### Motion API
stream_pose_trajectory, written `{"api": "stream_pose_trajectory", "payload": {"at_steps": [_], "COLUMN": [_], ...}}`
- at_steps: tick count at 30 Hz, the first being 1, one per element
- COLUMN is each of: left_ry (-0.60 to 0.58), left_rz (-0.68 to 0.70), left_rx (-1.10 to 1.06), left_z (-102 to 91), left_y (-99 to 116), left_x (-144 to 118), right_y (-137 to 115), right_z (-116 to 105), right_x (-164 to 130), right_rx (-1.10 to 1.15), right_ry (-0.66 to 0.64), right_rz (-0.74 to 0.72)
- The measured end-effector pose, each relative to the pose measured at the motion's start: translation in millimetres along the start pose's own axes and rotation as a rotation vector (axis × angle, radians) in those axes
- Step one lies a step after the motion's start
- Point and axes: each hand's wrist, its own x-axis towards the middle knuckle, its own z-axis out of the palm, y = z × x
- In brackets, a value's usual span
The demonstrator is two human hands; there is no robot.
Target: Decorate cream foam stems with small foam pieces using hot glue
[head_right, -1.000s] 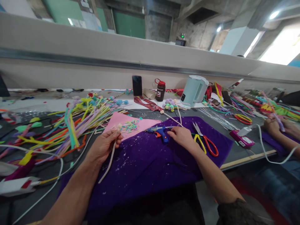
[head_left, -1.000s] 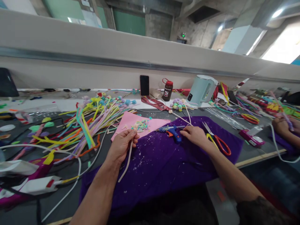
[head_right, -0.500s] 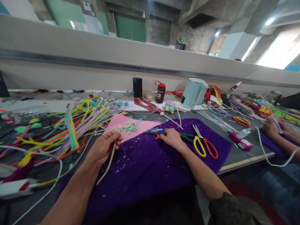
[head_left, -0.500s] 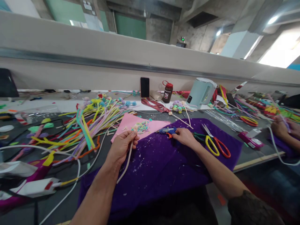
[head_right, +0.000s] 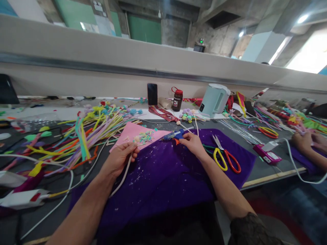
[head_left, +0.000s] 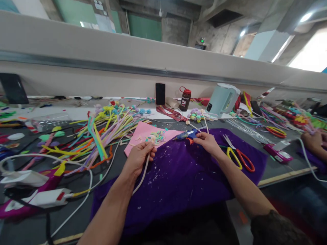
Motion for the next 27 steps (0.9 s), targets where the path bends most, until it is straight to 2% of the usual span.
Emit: {"api": "stream_pose_trajectory", "payload": {"at_steps": [8, 15, 18, 21, 27], "left_ry": [0.036, 0.05, 0.056, 0.066, 0.129], "left_rz": [-0.099, -0.126, -0.115, -0.101, -0.093], "left_rx": [0.06, 0.072, 0.056, 0.051, 0.065], "left_z": [1.9, 0.0, -1.4, -3.2, -9.3], "left_y": [-11.9, -13.2, -15.4, -18.7, -19.7], "left_x": [7.0, 10.2, 12.4, 13.8, 14.1], "right_y": [5.7, 1.2, -6.6, -15.7, -21.0], "right_z": [-25.6, -41.4, -38.0, -26.7, 12.4], "right_x": [17.8, 26.6, 19.7, 13.1, 4.0], "right_rx": [-0.046, 0.019, 0.254, 0.561, 0.714], "right_ry": [0.004, 0.262, 0.319, 0.193, -0.068], "right_rz": [0.026, -0.006, -0.036, 0.039, 0.087]}}
